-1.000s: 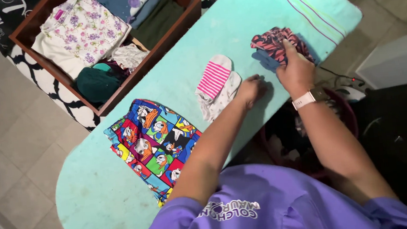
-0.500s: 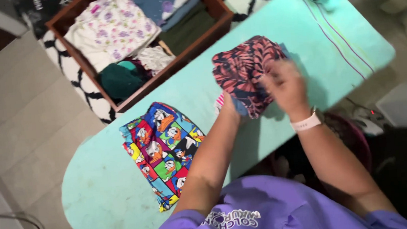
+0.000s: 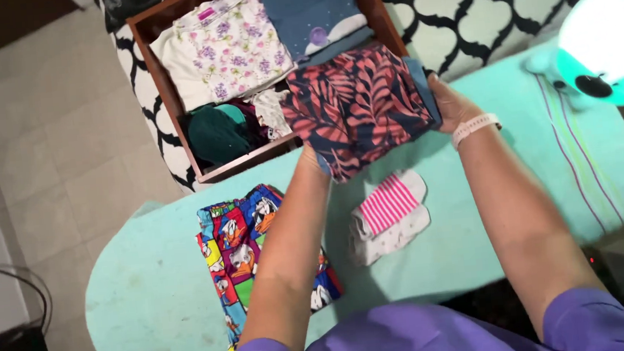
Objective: The person folds a pair of colorful cartoon-patterned shorts on a light green ironing board, then places the folded shorts into a wooden drawer. The person also folds and places a floral-patterned top and a dark patterned garment into the drawer.
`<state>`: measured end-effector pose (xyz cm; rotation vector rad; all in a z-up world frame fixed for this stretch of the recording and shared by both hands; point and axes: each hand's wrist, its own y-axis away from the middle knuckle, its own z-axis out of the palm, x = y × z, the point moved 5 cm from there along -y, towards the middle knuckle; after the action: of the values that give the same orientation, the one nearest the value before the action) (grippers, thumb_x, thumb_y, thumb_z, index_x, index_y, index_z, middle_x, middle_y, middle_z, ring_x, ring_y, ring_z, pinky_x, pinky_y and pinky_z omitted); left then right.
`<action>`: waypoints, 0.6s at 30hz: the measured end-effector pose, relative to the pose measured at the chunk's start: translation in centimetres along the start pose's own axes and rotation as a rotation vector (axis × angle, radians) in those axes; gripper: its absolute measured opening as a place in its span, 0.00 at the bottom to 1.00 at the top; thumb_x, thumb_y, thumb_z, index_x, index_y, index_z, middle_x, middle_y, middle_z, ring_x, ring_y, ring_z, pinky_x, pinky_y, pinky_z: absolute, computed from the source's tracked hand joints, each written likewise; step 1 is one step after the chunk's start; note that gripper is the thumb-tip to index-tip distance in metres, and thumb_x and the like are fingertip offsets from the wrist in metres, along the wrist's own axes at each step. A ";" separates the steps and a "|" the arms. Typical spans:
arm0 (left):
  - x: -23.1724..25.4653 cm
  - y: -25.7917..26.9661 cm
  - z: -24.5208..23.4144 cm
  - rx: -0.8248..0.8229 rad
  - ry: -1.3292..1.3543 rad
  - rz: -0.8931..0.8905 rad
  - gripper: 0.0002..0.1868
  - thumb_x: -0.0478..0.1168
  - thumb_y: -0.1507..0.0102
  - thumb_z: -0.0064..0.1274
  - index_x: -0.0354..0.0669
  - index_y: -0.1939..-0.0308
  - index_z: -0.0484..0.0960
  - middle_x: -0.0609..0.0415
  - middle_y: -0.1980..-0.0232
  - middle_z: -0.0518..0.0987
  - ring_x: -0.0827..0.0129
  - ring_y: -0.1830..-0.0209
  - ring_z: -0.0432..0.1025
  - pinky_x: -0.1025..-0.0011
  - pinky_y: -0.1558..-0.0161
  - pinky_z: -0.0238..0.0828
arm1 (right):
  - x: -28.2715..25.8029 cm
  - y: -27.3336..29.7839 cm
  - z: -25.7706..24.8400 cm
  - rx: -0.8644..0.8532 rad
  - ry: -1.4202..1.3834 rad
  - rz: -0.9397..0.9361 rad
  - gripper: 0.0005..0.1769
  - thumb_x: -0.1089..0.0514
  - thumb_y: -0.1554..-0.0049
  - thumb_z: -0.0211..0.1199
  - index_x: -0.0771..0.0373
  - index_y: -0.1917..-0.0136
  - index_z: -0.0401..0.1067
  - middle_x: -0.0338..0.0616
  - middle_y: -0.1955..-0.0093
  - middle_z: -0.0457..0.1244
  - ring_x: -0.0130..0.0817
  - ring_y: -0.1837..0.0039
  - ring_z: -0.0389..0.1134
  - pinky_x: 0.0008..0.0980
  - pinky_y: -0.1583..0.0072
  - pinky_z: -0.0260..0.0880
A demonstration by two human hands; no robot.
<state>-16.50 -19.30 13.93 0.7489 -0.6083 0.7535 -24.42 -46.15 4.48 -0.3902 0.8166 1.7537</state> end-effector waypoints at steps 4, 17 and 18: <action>1.2 -3.3 -2.1 0.064 0.159 0.024 0.45 0.71 0.42 0.42 0.42 0.33 0.74 0.37 0.33 0.75 0.45 0.31 0.67 0.47 0.27 0.61 | -6.1 -2.7 8.9 0.000 0.400 -0.081 0.38 0.61 0.41 0.62 0.55 0.19 0.58 0.52 0.25 0.62 0.47 0.29 0.68 0.48 0.31 0.70; 0.1 -11.4 -7.7 0.210 0.197 -0.035 0.42 0.56 0.50 0.57 0.41 0.34 0.71 0.40 0.36 0.77 0.45 0.35 0.71 0.46 0.31 0.68 | -8.5 -13.6 7.0 0.382 1.310 -0.004 0.22 0.57 0.44 0.59 0.58 0.36 0.69 0.45 0.46 0.69 0.38 0.47 0.71 0.37 0.45 0.71; -0.8 -12.0 -8.8 0.290 0.043 -0.057 0.31 0.38 0.49 0.65 0.42 0.42 0.74 0.41 0.46 0.82 0.44 0.44 0.78 0.46 0.37 0.75 | -7.9 -14.3 5.8 0.395 1.369 0.055 0.18 0.56 0.43 0.59 0.57 0.39 0.69 0.45 0.46 0.69 0.39 0.47 0.70 0.37 0.45 0.69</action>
<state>-5.68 -18.76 3.68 1.0094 -0.4415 0.8128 -7.65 -45.53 8.79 -1.3384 2.0727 1.1350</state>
